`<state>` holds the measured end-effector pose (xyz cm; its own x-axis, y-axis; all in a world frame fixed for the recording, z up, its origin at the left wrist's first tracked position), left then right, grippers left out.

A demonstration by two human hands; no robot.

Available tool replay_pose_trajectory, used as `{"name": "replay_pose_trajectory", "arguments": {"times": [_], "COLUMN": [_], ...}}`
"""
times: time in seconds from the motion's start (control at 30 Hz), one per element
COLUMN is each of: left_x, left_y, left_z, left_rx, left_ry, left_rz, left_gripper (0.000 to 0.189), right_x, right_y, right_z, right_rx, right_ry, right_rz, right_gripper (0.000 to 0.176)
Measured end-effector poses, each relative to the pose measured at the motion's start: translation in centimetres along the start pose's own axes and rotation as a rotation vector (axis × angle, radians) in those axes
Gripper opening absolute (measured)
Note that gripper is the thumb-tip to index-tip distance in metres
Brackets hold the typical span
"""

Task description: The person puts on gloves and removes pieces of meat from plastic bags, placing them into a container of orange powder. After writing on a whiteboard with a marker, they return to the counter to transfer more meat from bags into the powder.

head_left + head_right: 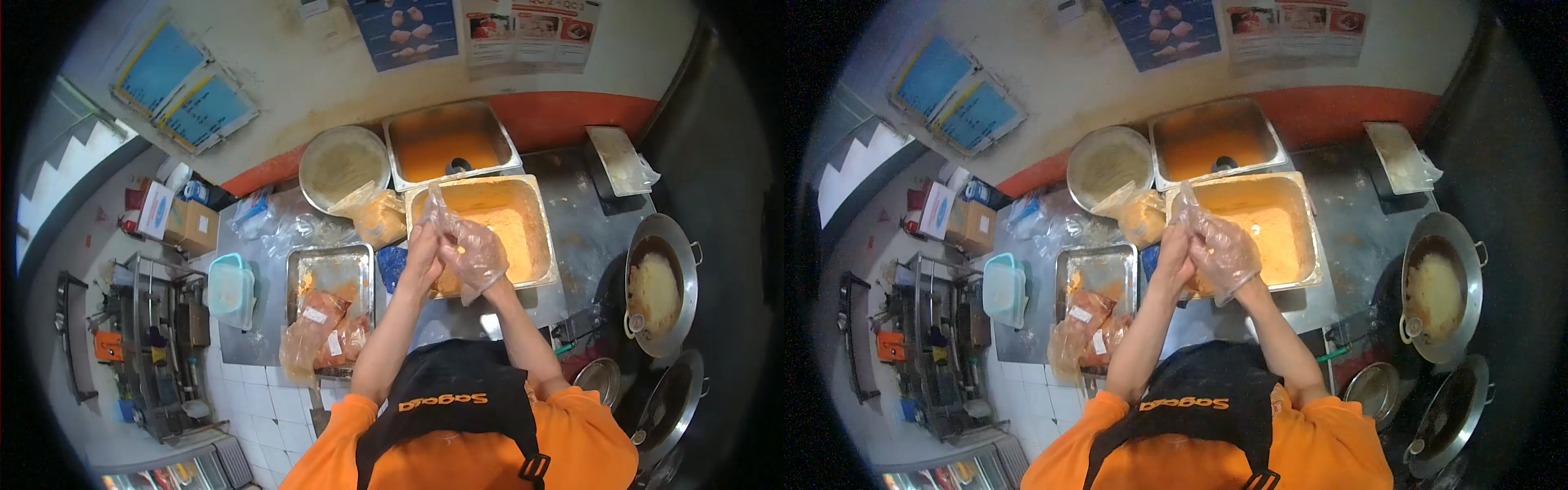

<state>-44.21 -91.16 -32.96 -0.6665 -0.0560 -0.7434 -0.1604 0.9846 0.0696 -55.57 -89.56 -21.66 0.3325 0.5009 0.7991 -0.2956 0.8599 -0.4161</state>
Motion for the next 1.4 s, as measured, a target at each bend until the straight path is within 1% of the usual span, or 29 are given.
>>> {"name": "replay_pose_trajectory", "arguments": {"times": [0.03,0.1,0.13,0.23,0.33,0.43,0.5,0.53,0.57,0.6,0.63,0.67,0.77,0.8,0.87,0.9,0.93,1.03,1.07,1.1,1.13,1.17,1.2,1.23,1.27,1.3,1.4], "left_x": [0.3,-1.0,-1.1,-0.3,-1.9,-2.6,-2.7,-3.2,-3.4,-3.2,-2.5,-2.2,-3.0,-3.7,-5.5,-6.2,-6.7,-9.0,-8.6,-8.0,-4.4,-4.3,-4.8,-5.2,-4.6,-5.1,-6.8], "left_y": [0.0,0.1,0.5,0.6,2.5,3.3,2.5,2.2,1.9,2.0,1.9,1.7,3.0,2.8,2.2,2.0,2.0,3.7,4.4,5.0,4.9,5.6,6.8,7.6,7.8,8.0,9.0], "left_z": [0.7,-0.7,-0.7,0.0,-2.5,-4.0,-3.8,-2.9,-2.7,-2.4,-2.2,-2.5,-4.2,-4.2,-3.9,-3.2,-2.5,-2.5,-2.2,-1.9,0.3,1.1,2.0,2.8,4.3,5.3,8.0], "left_rx": [0.001,0.019,-0.077,-0.053,0.299,0.180,0.152,0.109,0.218,0.327,0.302,0.295,0.347,0.336,0.315,0.273,0.229,0.215,0.208,0.202,0.216,0.191,0.170,0.153,0.172,0.114,-0.023], "left_ry": [0.087,0.264,0.278,0.242,0.394,0.372,0.274,0.216,0.191,0.159,0.149,0.144,0.233,0.223,0.195,0.147,0.105,0.148,0.225,0.305,0.339,0.288,0.237,0.182,0.280,0.305,0.376], "left_rz": [0.015,0.044,0.142,0.159,0.268,0.376,0.266,0.193,0.132,0.080,0.088,0.099,0.215,0.141,-0.021,-0.083,-0.140,-0.174,-0.123,-0.071,0.211,0.223,0.235,0.248,0.237,0.147,-0.093], "left_gripper": [0.050,0.052,0.059,0.073,0.080,0.081,0.083,0.084,0.086,0.087,0.088,0.088,0.080,0.079,0.076,0.075,0.074,0.084,0.090,0.095,0.106,0.106,0.106,0.105,0.097,0.095,0.089], "right_x": [0.1,0.0,-0.2,-2.0,-1.6,-2.6,-1.0,-0.1,0.8,1.3,1.7,1.4,0.2,2.0,2.8,3.2,3.7,3.7,3.0,3.1,3.2,3.0,2.9,3.1,3.9,4.7,6.9], "right_y": [-0.1,-0.6,-0.8,-0.6,-0.1,0.8,0.8,0.7,0.7,0.7,0.7,0.3,-0.6,-1.0,-1.0,-1.1,-1.1,0.0,0.4,0.8,1.3,1.6,2.1,2.3,2.6,3.0,4.5], "right_z": [-0.2,-0.7,-0.8,-2.1,-2.2,-3.5,-2.4,-2.5,-2.5,-2.4,-2.3,-2.1,-2.5,-2.2,-3.2,-3.6,-4.2,-6.1,-7.0,-7.7,-8.4,-8.8,-9.8,-10.3,-11.1,-12.0,-14.7], "right_rx": [0.006,0.089,0.128,0.234,0.190,0.213,0.103,0.086,0.068,0.061,0.055,0.035,-0.025,-0.061,-0.008,0.020,0.042,0.185,0.233,0.269,0.305,0.338,0.436,0.454,0.471,0.489,0.460], "right_ry": [-0.019,-0.087,-0.117,0.025,-0.089,-0.021,0.037,0.074,0.111,0.150,0.189,0.208,0.215,0.167,0.139,0.128,0.095,0.031,-0.062,-0.066,-0.068,-0.068,-0.079,-0.047,-0.015,0.018,-0.046], "right_rz": [0.012,-0.031,-0.050,-0.160,-0.223,-0.163,-0.021,0.029,0.078,0.059,0.040,-0.011,0.048,0.114,0.173,0.209,0.286,0.168,0.056,0.031,0.006,-0.019,0.009,0.031,0.049,0.065,0.317], "right_gripper": [0.017,0.016,0.016,0.016,0.017,0.024,0.031,0.035,0.039,0.039,0.040,0.036,0.025,0.016,0.017,0.018,0.019,0.019,0.018,0.019,0.019,0.019,0.016,0.015,0.015,0.015,0.013]}}
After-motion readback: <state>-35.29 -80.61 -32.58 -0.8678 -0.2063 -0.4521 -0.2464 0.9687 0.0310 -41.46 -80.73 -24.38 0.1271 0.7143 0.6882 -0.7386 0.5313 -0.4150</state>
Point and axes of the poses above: each hand's wrist, its own y-axis away from the middle knuckle, its own z-axis out of the back of the hand, x = y × z, the point moved 8 cm from there along -y, towards the middle knuckle, and after that the axes turned 4 degrees about -z, right-handed, at the moved point
